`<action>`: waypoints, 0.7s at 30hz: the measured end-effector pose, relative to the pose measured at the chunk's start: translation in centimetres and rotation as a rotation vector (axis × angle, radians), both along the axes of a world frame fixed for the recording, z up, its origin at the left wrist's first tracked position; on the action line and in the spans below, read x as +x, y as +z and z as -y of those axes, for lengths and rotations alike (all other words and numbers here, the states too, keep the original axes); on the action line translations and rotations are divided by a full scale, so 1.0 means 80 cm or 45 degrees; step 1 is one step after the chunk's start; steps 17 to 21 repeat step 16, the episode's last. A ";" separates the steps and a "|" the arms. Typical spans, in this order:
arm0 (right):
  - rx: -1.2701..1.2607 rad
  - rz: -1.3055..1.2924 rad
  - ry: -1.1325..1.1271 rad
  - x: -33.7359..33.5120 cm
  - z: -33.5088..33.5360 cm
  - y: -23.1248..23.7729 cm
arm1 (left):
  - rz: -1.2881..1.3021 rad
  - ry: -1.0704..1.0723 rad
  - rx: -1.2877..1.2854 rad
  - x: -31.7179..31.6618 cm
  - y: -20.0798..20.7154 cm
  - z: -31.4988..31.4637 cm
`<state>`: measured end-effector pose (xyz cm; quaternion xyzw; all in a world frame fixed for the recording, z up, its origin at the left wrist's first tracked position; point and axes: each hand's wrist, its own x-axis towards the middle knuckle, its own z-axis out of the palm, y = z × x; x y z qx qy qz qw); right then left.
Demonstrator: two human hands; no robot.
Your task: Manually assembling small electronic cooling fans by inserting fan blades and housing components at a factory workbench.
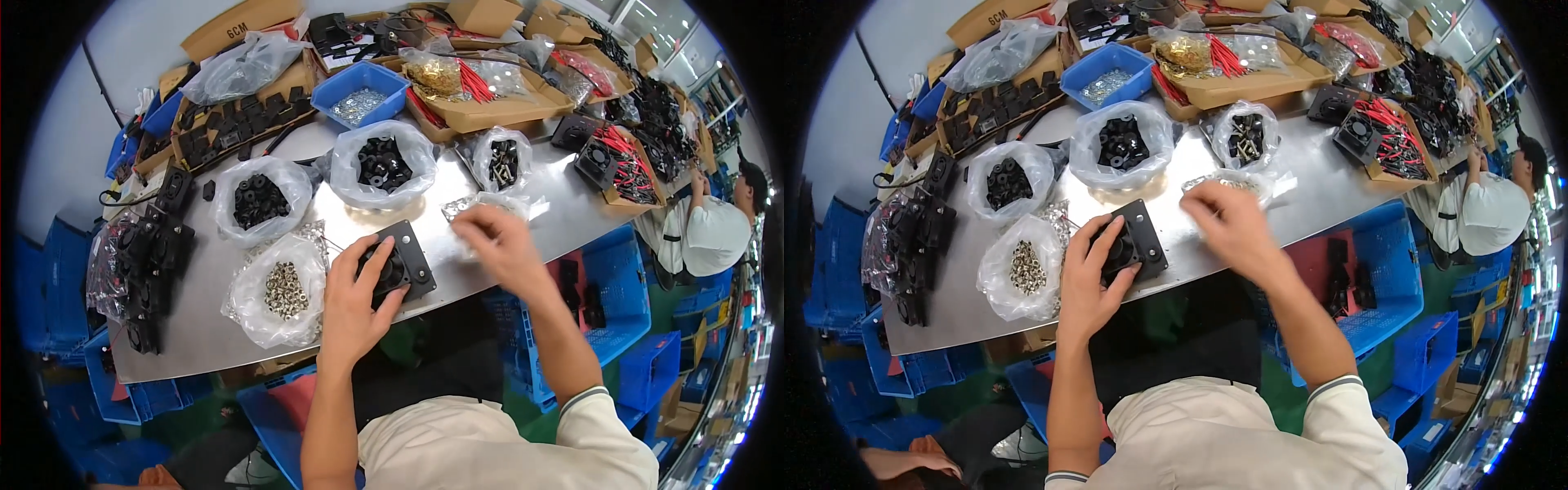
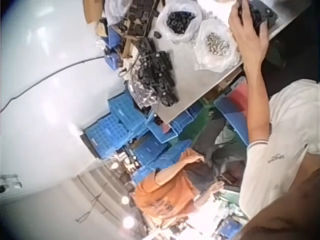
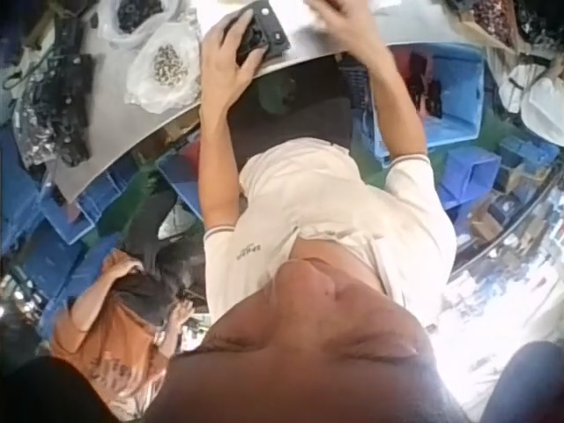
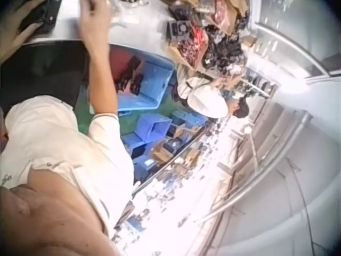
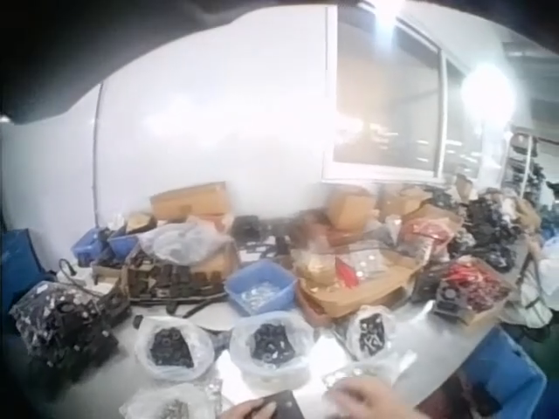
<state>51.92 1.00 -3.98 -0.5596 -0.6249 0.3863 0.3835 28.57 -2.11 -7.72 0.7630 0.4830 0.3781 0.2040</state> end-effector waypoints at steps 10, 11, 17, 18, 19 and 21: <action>0.143 1.022 0.014 0.053 -0.027 -0.012 | -0.018 -0.010 0.004 0.006 0.001 0.000; 0.141 1.020 0.005 0.053 -0.027 -0.016 | -0.021 -0.003 -0.002 0.006 0.001 0.000; 0.017 0.614 -0.140 0.061 -0.028 -0.021 | -0.007 0.006 -0.013 0.003 -0.002 0.001; 0.017 0.614 -0.140 0.061 -0.028 -0.021 | -0.007 0.006 -0.013 0.003 -0.002 0.001; 0.017 0.614 -0.140 0.061 -0.028 -0.021 | -0.007 0.006 -0.013 0.003 -0.002 0.001; 0.017 0.614 -0.140 0.061 -0.028 -0.021 | -0.007 0.006 -0.013 0.003 -0.002 0.001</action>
